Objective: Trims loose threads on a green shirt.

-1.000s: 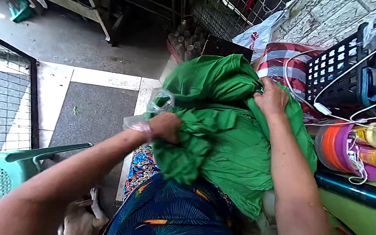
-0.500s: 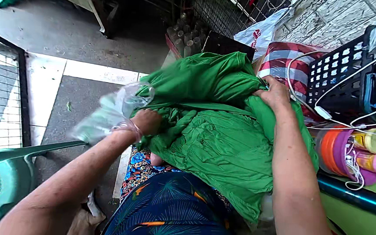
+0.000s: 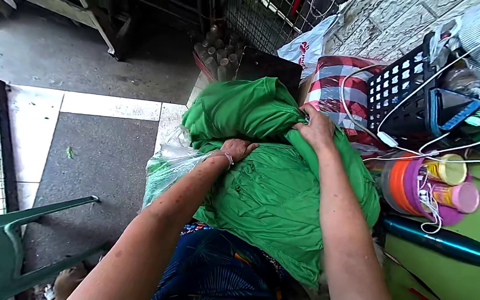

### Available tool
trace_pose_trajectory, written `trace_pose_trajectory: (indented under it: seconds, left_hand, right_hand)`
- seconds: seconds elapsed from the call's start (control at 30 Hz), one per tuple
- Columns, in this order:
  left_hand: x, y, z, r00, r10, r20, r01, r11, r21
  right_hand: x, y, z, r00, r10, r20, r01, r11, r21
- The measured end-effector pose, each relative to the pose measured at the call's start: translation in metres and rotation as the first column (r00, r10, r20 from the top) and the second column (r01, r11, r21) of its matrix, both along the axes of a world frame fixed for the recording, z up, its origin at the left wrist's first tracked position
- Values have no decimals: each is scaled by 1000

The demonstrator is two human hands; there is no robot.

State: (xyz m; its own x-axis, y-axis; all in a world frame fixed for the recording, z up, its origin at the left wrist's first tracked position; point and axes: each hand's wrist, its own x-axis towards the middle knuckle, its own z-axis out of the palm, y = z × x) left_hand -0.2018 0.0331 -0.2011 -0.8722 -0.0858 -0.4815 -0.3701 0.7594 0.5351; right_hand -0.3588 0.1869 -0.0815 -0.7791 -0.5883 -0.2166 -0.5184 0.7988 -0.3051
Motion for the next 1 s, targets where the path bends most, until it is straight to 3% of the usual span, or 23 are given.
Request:
trace_pose_trajectory:
  seconds: [0.23, 0.37, 0.47, 0.6, 0.67, 0.73, 0.8, 0.87, 0.93, 1.0]
  left_hand:
    - [69, -67, 44, 973, -222, -66, 212, 969, -129]
    - [138, -119, 43, 942, -315, 116, 335, 862, -381]
    - [182, -128, 38, 946, -249, 210, 318, 841, -438]
    - [196, -128, 39, 923, 5, 384, 173, 887, -428]
    - [193, -126, 34, 893, 106, 437, 70, 927, -368]
    - [190, -124, 24, 910, 133, 392, -25, 963, -268]
    - [179, -114, 24, 958, 124, 257, -83, 983, -163]
    - [162, -100, 21, 988, 155, -2, -155, 988, -22]
    - [141, -85, 10, 937, 267, -226, -235, 959, 158]
    - [118, -71, -1, 860, 439, -260, -355, 881, 312]
  right_hand:
    - [-6, 7, -4, 1000, 20, 10, -20, 999, -31]
    - [-9, 5, -6, 1000, 24, 19, -23, 999, -26]
    - [-8, 4, -7, 999, 33, -1, -33, 999, -35]
    - [0, 2, -7, 998, 42, -37, -42, 999, -21]
    - [1, 2, -7, 998, 49, -45, -49, 999, -4]
    - [-5, 0, -9, 999, 44, -31, -44, 999, 10]
    - [-17, -5, -14, 1000, 29, 5, -29, 999, 24]
    - [-28, -10, -15, 999, 2, 45, -3, 1000, 27]
    - [-39, -13, -20, 998, -9, 68, 7, 1000, 21]
    - [-44, -15, -22, 994, -41, 102, 40, 999, 6]
